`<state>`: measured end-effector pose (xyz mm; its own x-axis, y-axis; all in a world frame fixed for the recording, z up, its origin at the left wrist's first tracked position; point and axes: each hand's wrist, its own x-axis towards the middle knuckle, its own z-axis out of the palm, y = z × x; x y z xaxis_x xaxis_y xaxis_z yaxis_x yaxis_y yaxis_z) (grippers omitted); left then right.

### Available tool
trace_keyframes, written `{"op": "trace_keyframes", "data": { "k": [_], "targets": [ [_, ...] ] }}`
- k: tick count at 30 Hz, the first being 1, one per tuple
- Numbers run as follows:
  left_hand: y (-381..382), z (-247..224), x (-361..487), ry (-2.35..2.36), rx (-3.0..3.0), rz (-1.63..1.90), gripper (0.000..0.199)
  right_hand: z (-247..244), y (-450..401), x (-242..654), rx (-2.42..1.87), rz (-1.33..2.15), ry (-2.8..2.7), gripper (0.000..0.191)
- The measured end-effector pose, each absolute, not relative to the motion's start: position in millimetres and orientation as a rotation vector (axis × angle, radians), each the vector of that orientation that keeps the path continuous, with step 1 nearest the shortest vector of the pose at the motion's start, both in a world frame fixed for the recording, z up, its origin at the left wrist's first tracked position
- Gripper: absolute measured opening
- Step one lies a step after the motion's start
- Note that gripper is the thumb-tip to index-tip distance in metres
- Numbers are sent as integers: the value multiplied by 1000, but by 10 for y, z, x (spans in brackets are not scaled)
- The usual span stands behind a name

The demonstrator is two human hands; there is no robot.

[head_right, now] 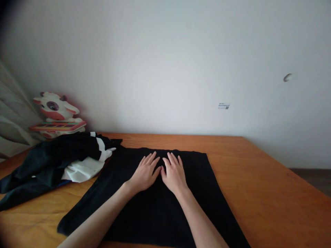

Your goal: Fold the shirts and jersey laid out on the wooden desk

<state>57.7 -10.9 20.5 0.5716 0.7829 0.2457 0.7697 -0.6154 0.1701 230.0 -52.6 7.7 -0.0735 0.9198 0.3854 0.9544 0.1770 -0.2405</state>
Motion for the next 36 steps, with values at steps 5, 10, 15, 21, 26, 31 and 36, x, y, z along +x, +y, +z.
{"op": "trace_keyframes", "data": {
  "k": [5,10,15,21,26,31,36],
  "targets": [
    [-268,48,651,1252,2770,312,53,-36,-539,2269,-1814,151,-2076,46],
    [-240,84,609,1259,2760,296,53,-38,-512,2329,-1808,157,-2057,45],
    [-259,103,632,1286,2720,348,52,-56,-509,2325,-1787,164,-2042,44],
    [-300,134,633,1312,2698,483,46,-45,-514,2325,-1792,177,-2041,44],
    [-277,119,614,1292,2684,506,42,-48,-511,2327,-1785,183,-2044,44],
    [-238,114,583,1265,2691,499,43,-44,-520,2335,-1784,174,-2047,43],
    [-220,139,569,1265,2681,483,45,-32,-529,2329,-1788,172,-2047,43]
  ]
}}
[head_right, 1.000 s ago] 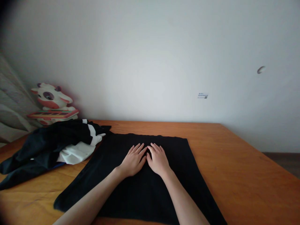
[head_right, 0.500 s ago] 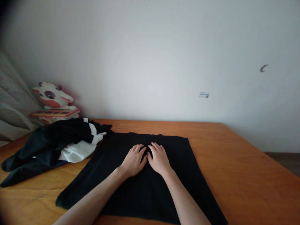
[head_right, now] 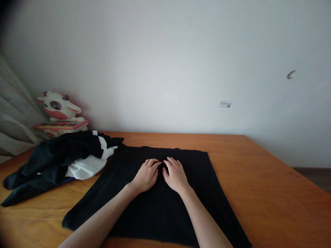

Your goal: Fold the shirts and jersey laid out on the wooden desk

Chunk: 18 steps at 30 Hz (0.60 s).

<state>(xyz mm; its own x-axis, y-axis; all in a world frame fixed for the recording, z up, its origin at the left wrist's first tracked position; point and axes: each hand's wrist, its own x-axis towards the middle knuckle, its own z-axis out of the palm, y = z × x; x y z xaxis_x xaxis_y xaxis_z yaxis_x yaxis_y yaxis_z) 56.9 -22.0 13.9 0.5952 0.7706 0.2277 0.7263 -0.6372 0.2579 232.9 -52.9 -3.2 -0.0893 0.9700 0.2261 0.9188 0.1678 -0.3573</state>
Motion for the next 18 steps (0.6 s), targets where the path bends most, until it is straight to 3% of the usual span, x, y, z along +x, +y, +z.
{"op": "trace_keyframes", "data": {
  "k": [18],
  "targets": [
    [-232,113,580,1286,2675,487,44,-60,-518,2344,-1770,152,-2046,42]
  ]
}}
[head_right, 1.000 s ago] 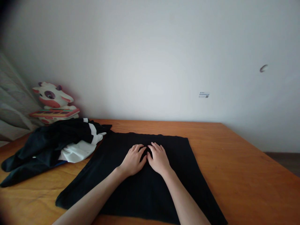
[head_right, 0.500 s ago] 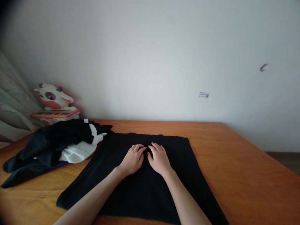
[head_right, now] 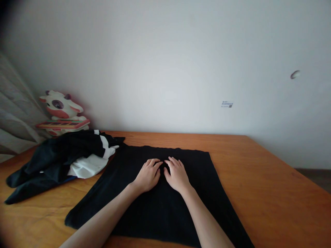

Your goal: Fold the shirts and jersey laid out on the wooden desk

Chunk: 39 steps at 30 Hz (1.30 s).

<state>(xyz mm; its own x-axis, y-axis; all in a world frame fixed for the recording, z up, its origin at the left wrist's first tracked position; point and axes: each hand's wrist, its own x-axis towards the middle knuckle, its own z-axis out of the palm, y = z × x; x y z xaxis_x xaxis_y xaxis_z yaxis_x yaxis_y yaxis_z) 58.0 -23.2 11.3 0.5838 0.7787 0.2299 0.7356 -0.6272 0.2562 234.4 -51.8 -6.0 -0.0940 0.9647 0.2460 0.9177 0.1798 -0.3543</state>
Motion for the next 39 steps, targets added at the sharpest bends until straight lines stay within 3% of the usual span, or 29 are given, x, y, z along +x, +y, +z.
{"op": "trace_keyframes", "data": {
  "k": [18,27,39],
  "targets": [
    [-296,86,649,1515,2655,411,51,-65,-526,2339,-1753,136,-2039,41],
    [-133,101,458,1303,2741,277,53,-4,-550,2325,-1761,166,-2032,41],
    [-108,25,446,1415,2763,238,59,6,-550,2322,-1776,169,-2041,42]
  ]
}}
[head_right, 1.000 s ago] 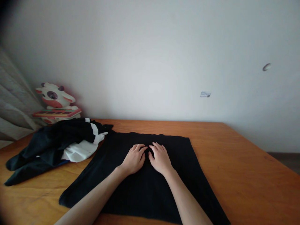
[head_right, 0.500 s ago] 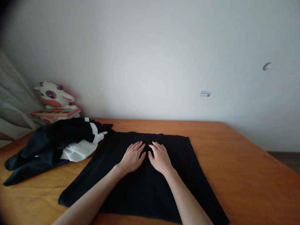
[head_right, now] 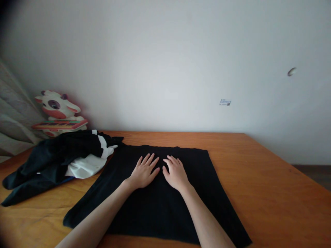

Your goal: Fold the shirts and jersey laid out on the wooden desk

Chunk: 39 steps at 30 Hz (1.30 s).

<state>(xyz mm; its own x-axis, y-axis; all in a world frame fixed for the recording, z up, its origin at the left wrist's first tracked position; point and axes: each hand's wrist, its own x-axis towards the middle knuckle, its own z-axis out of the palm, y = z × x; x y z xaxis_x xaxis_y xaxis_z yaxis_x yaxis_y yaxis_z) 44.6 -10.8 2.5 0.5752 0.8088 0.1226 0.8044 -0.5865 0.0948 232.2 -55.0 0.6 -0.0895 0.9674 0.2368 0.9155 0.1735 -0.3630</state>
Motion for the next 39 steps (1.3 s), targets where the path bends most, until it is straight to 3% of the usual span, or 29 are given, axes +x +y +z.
{"op": "trace_keyframes", "data": {
  "k": [39],
  "targets": [
    [-116,31,450,1413,2764,232,59,2,-549,2326,-1766,175,-2036,41]
  ]
}}
